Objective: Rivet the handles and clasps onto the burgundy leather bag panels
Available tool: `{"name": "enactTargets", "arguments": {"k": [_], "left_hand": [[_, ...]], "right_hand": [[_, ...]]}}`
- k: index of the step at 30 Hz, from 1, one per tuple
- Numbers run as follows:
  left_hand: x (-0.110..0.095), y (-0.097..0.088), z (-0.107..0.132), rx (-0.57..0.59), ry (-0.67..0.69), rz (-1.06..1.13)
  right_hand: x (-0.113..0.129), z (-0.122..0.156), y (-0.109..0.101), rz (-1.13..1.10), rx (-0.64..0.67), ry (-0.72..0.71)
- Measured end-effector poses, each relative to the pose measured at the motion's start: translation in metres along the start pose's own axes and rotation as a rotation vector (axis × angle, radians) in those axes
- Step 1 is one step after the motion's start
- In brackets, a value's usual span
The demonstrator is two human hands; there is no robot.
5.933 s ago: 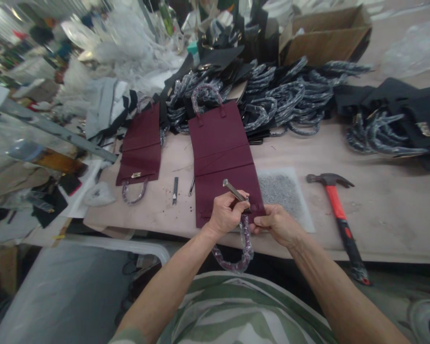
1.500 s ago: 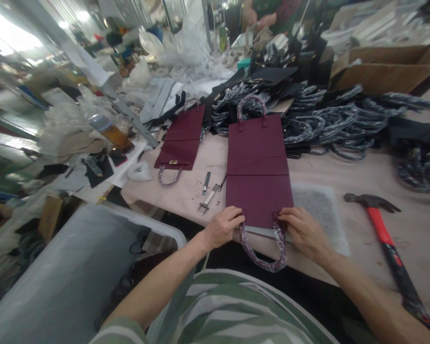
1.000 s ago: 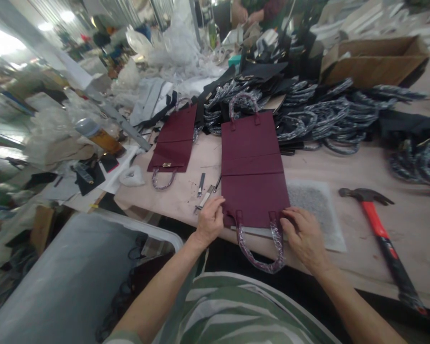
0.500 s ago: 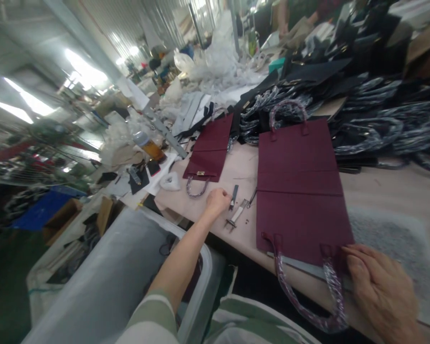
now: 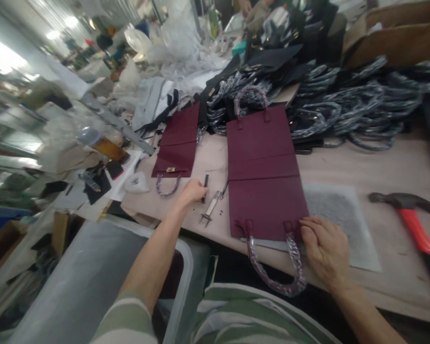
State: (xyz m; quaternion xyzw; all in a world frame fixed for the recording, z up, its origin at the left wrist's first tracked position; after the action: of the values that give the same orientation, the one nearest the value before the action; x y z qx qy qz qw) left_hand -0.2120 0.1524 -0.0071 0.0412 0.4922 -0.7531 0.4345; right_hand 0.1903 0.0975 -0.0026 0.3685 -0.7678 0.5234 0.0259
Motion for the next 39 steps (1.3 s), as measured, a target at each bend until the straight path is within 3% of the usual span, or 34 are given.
{"name": "enactTargets", "arguments": {"k": [3, 5, 8, 11, 14, 17, 26, 33, 39], "left_hand": [[0.004, 0.002, 0.014, 0.02, 0.072, 0.182], [0.002, 0.011, 0.029, 0.022, 0.152, 0.434], [-0.014, 0.042, 0.055, 0.091, 0.309, 0.959], [-0.036, 0.086, 0.076, 0.22, 0.393, 1.152], [-0.053, 0.121, 0.088, 0.288, 0.455, 1.106], [-0.059, 0.134, 0.096, 0.248, 0.54, 1.016], [-0.049, 0.133, 0.12, 0.12, 0.71, 0.799], [-0.053, 0.131, 0.124, 0.04, 0.784, 0.699], [-0.052, 0.134, 0.122, 0.054, 0.769, 0.726]], "right_hand": [[0.0, 0.001, 0.001, -0.01, 0.031, 0.068], [0.0, 0.002, 0.001, -0.018, 0.046, 0.094], [0.0, 0.002, 0.001, -0.031, 0.048, 0.112], [0.0, 0.002, 0.0, -0.035, 0.054, 0.126], [0.001, 0.002, 0.0, -0.03, 0.061, 0.127], [0.003, 0.002, -0.001, -0.03, 0.051, 0.099], [0.006, 0.0, -0.002, -0.005, 0.017, 0.065], [0.002, 0.003, 0.0, -0.01, 0.037, 0.083], [0.004, 0.002, -0.001, -0.012, 0.025, 0.088]]}}
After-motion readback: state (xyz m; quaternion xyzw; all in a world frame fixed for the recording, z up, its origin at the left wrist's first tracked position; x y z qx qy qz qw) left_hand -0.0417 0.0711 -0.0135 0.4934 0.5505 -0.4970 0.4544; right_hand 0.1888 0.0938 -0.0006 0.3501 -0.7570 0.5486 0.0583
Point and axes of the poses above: each hand's wrist, its own z-axis away from the middle knuckle, its own y-axis out of the palm, x = y × z, the point moved 6 cm from there along -z, towards the middle knuckle, and after that the axes turned 7 degrees about x, right-handed, at the moved point
